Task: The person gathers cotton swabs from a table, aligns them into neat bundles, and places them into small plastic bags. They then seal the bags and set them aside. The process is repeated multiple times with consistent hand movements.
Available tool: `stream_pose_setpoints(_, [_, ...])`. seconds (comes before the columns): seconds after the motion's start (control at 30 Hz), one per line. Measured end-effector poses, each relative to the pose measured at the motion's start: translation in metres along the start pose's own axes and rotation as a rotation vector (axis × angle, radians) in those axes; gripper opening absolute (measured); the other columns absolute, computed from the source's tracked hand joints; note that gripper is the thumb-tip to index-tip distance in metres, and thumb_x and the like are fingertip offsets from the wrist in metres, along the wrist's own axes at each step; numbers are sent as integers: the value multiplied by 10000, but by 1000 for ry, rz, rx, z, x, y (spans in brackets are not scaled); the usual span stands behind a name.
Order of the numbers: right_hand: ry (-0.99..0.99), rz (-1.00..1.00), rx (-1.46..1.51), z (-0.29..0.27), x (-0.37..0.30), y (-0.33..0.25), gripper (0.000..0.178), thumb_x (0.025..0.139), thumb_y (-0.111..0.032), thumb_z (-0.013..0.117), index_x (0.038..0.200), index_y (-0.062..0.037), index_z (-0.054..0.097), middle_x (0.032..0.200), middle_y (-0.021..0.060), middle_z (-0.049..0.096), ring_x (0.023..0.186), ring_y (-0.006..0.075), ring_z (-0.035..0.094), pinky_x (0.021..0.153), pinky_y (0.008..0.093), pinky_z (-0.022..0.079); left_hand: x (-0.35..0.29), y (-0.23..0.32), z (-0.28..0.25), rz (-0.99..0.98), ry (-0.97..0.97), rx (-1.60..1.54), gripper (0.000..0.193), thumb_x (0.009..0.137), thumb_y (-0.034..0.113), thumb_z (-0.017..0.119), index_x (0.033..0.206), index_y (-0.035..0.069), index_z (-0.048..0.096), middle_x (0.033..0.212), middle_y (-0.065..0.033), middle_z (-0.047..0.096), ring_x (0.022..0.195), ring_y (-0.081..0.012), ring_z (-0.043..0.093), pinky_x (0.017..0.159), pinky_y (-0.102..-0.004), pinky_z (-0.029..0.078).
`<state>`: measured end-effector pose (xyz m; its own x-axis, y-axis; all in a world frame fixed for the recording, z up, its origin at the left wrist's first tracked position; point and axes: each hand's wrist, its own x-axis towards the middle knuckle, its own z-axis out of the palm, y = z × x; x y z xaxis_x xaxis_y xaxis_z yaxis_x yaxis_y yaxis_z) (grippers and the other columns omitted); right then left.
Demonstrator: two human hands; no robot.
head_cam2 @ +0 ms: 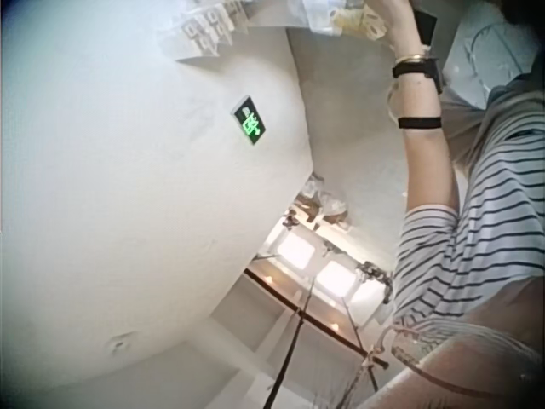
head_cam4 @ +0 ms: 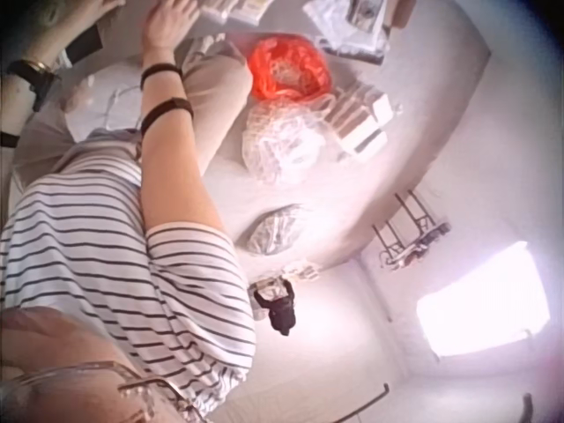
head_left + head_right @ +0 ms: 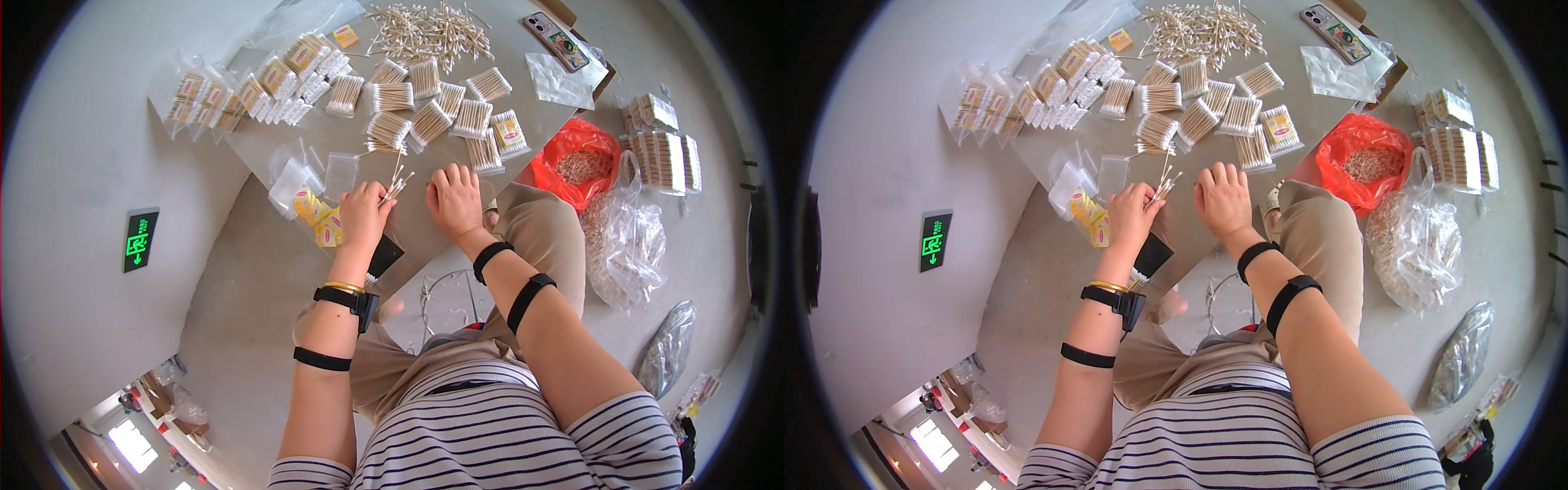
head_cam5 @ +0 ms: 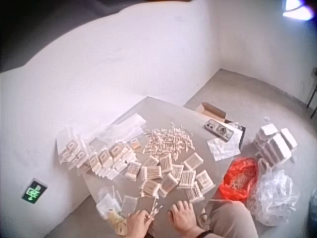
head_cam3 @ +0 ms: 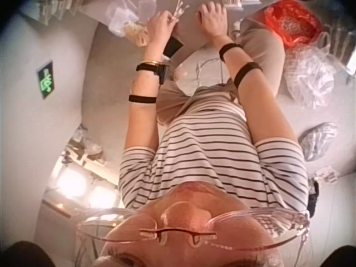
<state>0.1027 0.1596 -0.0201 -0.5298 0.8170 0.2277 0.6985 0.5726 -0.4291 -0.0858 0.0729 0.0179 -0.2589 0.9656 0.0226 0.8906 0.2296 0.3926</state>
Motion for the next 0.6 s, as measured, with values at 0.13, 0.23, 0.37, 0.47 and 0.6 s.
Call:
stream_pose_setpoints(0.13, [-10,5,-3,0,-1,0,166,955,-265,633,967,-107,584,994,88,552,1002,288,542,873,436,428,-2,-3,0,68,-3,-71,263,812,173,887,950,57,696,851,-70,701,805,-259,705,760,-386,542])
stream_pose_setpoints(0.23, [4,-2,8,1,-1,2,164,958,-264,630,969,-107,584,987,88,547,999,288,542,869,435,427,1,6,1,-9,5,-206,281,842,210,882,990,42,711,880,-82,717,799,-248,703,750,-361,568])
stream_pose_setpoints(0.37, [15,-10,15,1,-1,1,151,955,-251,634,971,-108,585,986,85,546,997,287,542,865,434,428,21,13,11,-250,137,-443,302,899,281,850,1021,38,720,914,-82,738,786,-216,694,749,-340,569])
stream_pose_setpoints(0.47, [7,-5,6,0,-1,2,142,952,-241,638,973,-110,587,987,84,546,996,286,542,866,432,428,44,17,12,-272,40,-302,236,924,236,811,987,25,725,877,-75,734,775,-190,695,730,-331,563])
stream_pose_setpoints(0.6, [14,-8,38,1,0,0,136,933,-211,661,970,-105,584,984,98,554,983,308,542,856,443,431,56,3,21,-282,-20,-271,168,919,175,787,903,17,732,814,-76,736,726,-181,694,704,-332,563])
